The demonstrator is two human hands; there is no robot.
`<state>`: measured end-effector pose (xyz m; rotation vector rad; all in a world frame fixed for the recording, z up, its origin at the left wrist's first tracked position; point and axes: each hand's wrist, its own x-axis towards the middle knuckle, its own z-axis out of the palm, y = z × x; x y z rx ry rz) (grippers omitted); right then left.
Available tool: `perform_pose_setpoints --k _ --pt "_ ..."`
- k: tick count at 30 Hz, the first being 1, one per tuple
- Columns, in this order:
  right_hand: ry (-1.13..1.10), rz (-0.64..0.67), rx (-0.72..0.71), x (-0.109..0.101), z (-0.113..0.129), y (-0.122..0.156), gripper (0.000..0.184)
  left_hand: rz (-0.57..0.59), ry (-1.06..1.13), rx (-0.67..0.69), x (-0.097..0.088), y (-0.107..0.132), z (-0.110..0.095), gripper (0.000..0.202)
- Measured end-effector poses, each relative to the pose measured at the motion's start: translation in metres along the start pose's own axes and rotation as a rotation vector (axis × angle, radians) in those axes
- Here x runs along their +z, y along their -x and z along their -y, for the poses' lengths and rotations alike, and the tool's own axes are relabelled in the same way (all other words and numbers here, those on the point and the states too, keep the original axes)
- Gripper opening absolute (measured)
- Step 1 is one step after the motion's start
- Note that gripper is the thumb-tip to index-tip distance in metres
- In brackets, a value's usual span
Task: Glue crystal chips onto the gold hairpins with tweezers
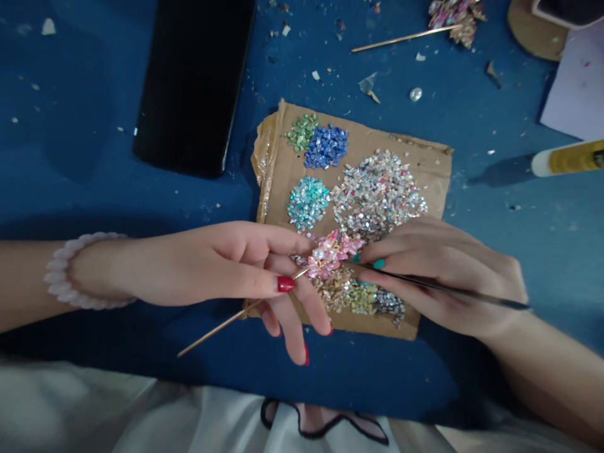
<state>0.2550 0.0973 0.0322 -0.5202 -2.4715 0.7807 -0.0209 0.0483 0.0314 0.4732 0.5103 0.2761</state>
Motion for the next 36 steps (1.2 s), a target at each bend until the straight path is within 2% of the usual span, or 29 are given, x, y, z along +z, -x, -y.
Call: perform_pose_setpoints --k 36 --pt "0.006 0.020 -0.021 -0.0008 -0.0004 -0.0025 0.015 0.002 -0.008 0.010 0.0000 0.0002 0.0005 0.024"
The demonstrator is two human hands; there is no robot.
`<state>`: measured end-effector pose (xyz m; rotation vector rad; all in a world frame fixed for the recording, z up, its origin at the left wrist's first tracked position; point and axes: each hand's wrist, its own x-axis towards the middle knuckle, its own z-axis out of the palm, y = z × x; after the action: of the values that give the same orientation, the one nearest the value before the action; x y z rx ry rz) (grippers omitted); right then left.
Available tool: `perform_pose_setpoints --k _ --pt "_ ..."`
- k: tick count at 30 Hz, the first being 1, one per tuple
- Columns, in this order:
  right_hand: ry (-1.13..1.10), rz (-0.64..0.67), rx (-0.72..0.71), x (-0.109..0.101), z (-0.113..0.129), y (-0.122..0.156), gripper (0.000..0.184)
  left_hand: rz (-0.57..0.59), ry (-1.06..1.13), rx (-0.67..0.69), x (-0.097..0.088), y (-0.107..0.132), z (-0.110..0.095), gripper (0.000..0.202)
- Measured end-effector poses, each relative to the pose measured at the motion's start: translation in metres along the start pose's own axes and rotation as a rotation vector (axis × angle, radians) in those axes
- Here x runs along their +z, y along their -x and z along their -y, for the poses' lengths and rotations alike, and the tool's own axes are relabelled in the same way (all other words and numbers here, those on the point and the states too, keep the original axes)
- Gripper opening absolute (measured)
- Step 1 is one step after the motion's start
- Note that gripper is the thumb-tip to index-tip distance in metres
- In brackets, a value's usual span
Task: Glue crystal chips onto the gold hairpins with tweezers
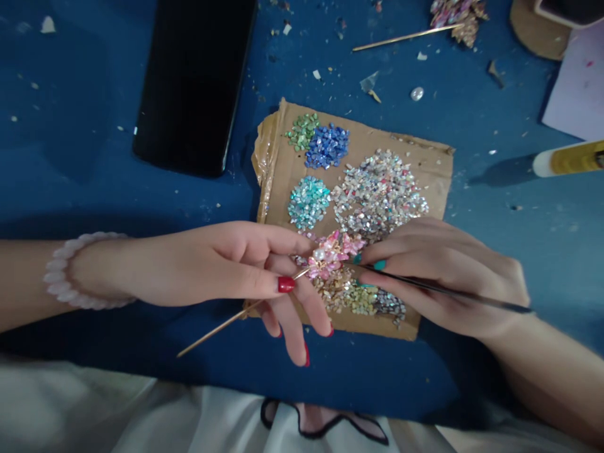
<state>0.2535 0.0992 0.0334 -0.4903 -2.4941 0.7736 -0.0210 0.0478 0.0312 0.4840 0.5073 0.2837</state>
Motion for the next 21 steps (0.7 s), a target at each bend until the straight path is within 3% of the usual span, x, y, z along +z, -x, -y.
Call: perform_pose_setpoints --k 21 --pt "-0.007 -0.011 -0.024 -0.0011 -0.0018 0.0000 0.016 0.022 0.014 0.004 -0.0010 -0.0003 0.0002 0.025"
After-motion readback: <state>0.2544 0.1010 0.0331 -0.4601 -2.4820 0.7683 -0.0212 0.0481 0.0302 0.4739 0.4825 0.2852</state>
